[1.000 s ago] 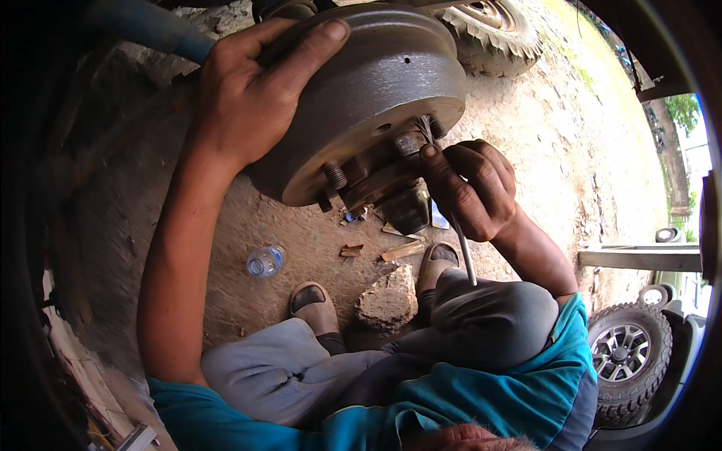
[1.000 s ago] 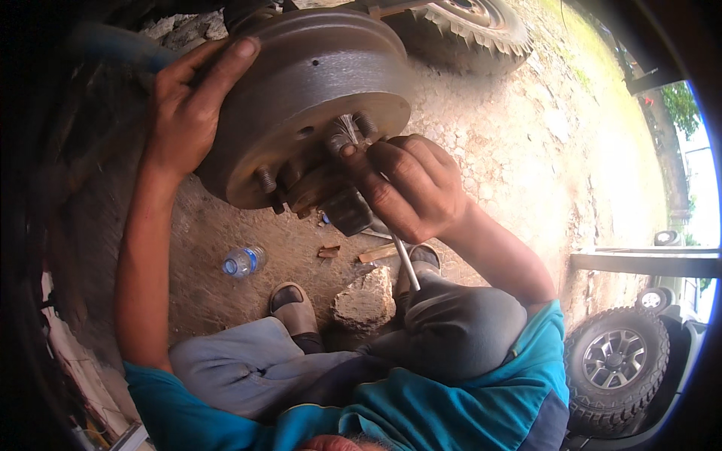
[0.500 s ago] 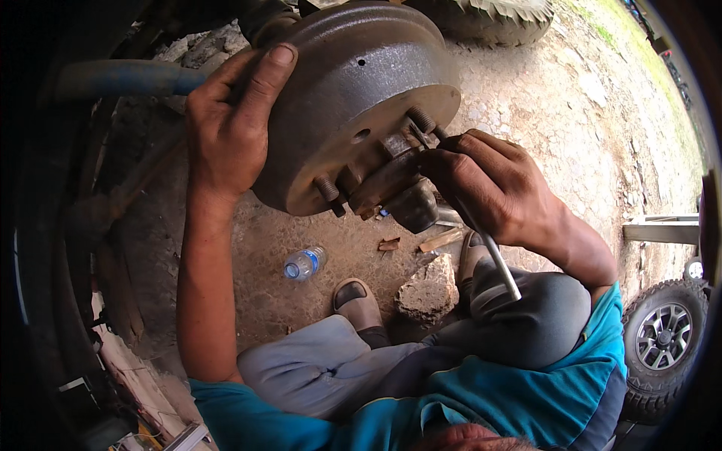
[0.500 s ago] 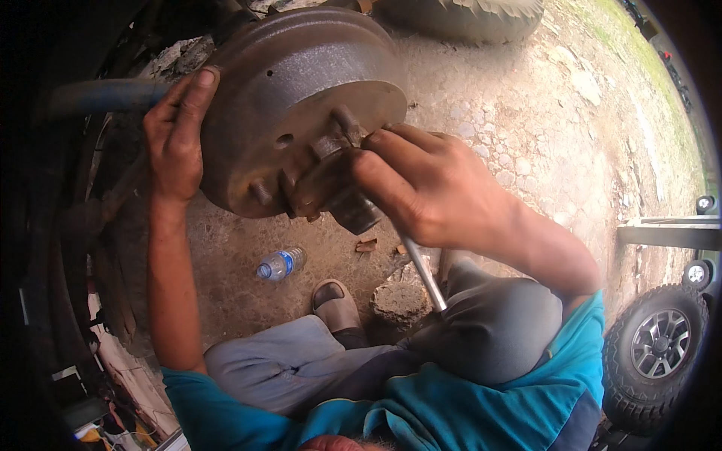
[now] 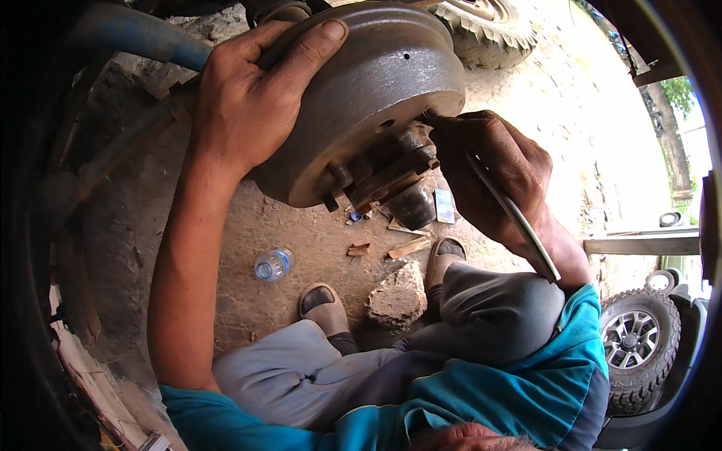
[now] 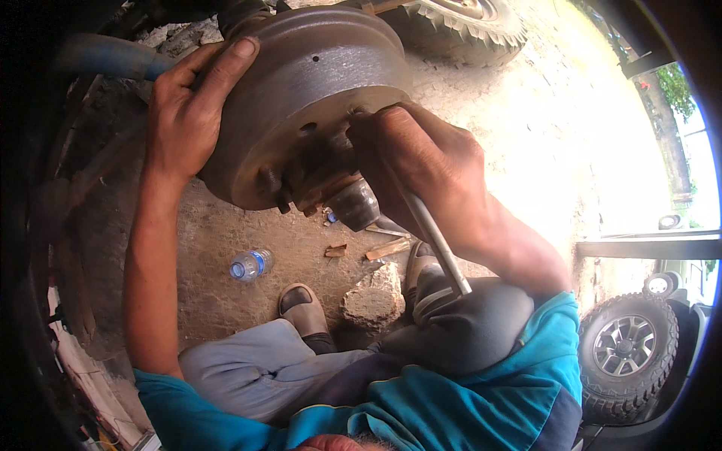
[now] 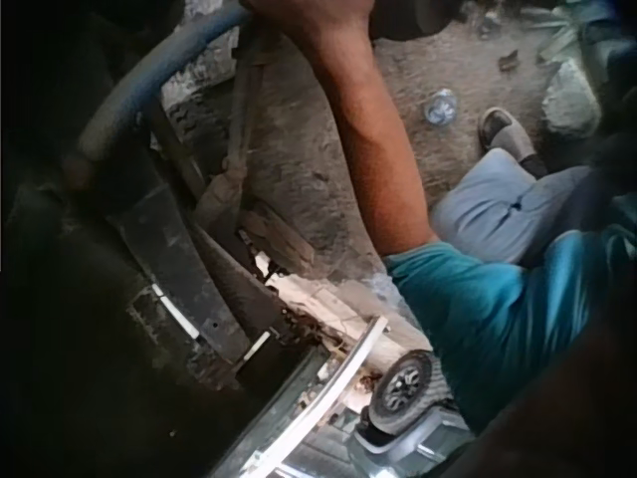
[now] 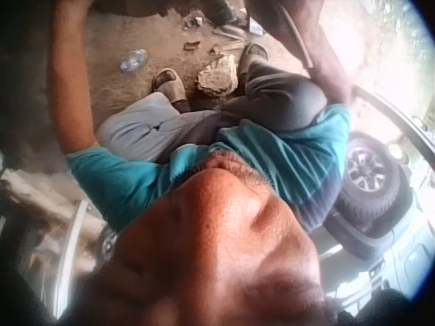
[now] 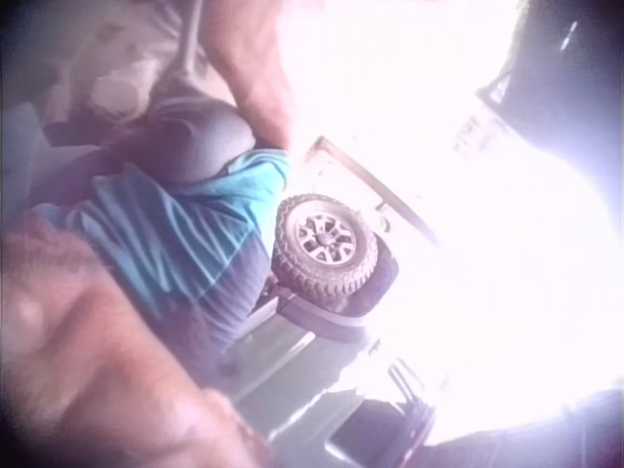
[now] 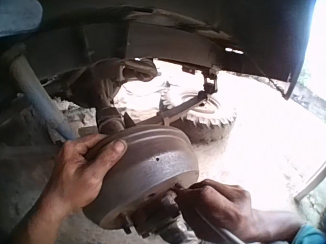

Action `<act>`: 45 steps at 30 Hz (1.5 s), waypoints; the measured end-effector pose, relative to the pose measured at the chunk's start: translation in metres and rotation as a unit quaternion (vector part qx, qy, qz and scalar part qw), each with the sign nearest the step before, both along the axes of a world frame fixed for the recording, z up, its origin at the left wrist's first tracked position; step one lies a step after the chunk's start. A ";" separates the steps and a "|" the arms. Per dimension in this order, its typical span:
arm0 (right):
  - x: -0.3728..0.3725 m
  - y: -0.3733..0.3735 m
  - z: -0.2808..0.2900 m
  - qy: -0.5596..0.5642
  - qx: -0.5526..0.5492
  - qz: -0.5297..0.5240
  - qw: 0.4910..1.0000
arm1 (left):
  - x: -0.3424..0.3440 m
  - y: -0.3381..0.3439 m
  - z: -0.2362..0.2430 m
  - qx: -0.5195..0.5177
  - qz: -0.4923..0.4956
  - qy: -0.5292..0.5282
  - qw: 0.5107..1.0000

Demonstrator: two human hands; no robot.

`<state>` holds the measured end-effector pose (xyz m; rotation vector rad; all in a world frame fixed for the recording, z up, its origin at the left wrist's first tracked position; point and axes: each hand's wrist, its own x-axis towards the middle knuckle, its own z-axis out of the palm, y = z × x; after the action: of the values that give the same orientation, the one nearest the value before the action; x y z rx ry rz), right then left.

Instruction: The person sits on the ground and uses a wire brush to clean the surface of a vehicle wheel hub. They scrub the metal components and the area around the wheel studs, occasionally adjusting their grip on the brush and the hub.

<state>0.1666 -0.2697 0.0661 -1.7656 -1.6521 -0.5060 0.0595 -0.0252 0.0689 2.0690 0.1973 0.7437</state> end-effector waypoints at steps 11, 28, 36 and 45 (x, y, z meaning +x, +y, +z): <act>-0.010 -0.013 0.007 0.023 -0.023 0.022 0.999 | 0.000 -0.003 0.000 0.005 0.023 0.002 1.000; -0.008 0.001 -0.021 -0.150 0.053 -0.056 0.986 | 0.003 0.004 -0.006 0.047 -0.003 -0.049 0.998; -0.010 -0.002 -0.008 -0.050 -0.010 0.016 0.999 | 0.001 0.001 -0.003 0.017 -0.001 -0.009 1.000; 0.000 -0.011 0.009 -0.032 0.096 -0.119 0.988 | 0.006 0.000 -0.004 0.022 -0.006 -0.007 1.000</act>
<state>0.1663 -0.2804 0.0750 -1.8261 -1.3883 -0.8119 0.0653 -0.0256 0.0653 2.1041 0.1620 0.7598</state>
